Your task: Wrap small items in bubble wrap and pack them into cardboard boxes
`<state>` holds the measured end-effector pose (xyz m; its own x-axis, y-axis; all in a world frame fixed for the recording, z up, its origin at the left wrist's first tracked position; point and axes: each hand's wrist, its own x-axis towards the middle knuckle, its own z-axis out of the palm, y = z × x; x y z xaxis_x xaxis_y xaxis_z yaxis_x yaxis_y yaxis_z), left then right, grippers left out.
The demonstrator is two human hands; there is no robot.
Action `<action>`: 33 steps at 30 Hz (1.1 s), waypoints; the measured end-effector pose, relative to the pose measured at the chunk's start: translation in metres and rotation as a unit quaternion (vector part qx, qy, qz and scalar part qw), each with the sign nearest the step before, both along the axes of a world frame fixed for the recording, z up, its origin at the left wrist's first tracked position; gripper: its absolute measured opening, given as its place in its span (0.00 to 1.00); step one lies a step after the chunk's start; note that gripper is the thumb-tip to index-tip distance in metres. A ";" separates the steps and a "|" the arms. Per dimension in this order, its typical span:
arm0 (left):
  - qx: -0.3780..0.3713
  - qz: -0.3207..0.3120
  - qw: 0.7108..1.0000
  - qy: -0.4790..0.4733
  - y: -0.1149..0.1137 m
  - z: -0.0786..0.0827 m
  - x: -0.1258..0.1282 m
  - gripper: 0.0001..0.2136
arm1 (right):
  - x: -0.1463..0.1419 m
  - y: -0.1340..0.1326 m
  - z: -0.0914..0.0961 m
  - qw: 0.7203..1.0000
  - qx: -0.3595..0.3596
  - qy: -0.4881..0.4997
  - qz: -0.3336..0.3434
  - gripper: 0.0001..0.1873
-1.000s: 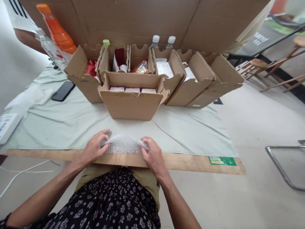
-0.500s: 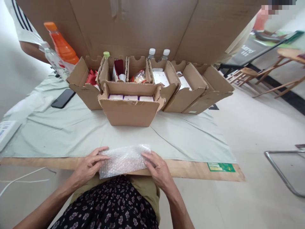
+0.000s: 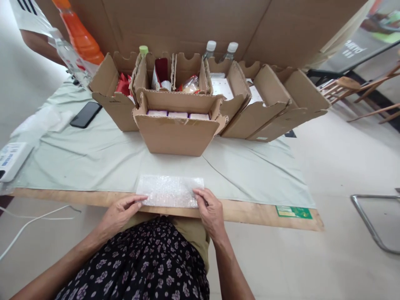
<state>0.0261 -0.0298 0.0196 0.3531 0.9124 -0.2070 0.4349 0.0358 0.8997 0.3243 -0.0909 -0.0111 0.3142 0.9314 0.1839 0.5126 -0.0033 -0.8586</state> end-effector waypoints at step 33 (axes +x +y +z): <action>0.381 -0.075 0.884 0.262 0.210 0.152 0.094 0.19 | 0.072 0.199 0.187 0.959 -0.028 -0.264 0.097 0.13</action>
<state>0.1196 0.1806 0.1715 0.5193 0.8090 0.2756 0.7475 -0.5862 0.3124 0.3964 0.1077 0.1764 0.0102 0.9758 0.2184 0.8715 0.0984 -0.4804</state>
